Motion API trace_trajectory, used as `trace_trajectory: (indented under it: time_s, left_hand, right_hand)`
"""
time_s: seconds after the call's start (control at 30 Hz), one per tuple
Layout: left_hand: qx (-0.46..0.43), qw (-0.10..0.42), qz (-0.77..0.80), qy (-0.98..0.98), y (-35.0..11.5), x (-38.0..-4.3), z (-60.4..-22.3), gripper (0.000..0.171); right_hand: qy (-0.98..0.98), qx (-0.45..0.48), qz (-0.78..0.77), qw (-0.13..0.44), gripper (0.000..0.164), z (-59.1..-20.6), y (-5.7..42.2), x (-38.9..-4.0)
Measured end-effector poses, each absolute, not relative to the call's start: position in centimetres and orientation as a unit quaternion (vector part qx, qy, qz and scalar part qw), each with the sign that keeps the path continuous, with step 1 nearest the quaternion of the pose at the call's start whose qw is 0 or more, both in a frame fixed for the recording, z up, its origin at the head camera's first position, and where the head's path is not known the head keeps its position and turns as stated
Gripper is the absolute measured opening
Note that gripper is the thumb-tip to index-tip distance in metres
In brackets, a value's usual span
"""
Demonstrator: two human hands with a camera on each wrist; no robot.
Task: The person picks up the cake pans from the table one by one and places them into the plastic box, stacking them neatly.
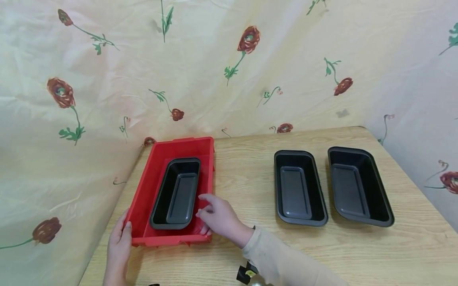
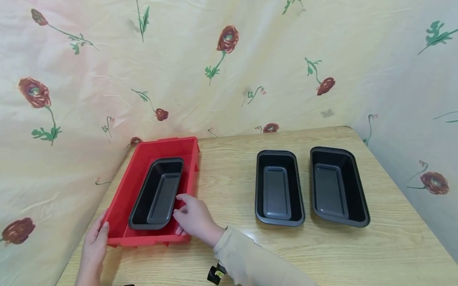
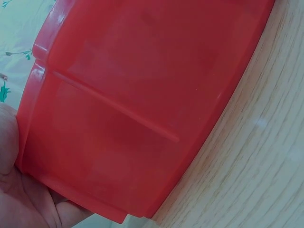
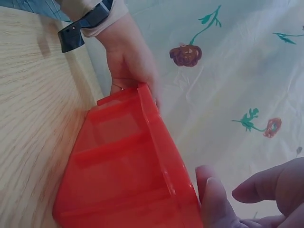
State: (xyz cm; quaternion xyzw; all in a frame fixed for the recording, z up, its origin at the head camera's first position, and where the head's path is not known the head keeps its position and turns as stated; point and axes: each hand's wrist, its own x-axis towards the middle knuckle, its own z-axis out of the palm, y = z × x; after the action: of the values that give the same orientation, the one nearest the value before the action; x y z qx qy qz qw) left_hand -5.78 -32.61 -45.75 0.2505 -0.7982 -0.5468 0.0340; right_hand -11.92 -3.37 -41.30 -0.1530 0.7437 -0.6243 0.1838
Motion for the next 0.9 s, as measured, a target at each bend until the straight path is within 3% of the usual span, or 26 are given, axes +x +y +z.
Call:
trace_trajectory:
  time_s: [0.53, 0.9]
  left_hand:
    - [0.246, 0.041, -0.544, -0.801, -32.6, -5.7, -45.9, 0.056]
    - [0.245, 0.041, -0.542, -0.803, -32.4, -5.7, -45.8, 0.057]
  right_hand:
    - [0.727, -0.17, -0.652, 0.131, 0.037, -41.1, -0.2, -12.2]
    - [0.733, -0.16, -0.648, 0.131, 0.036, -40.8, 2.1, -12.0]
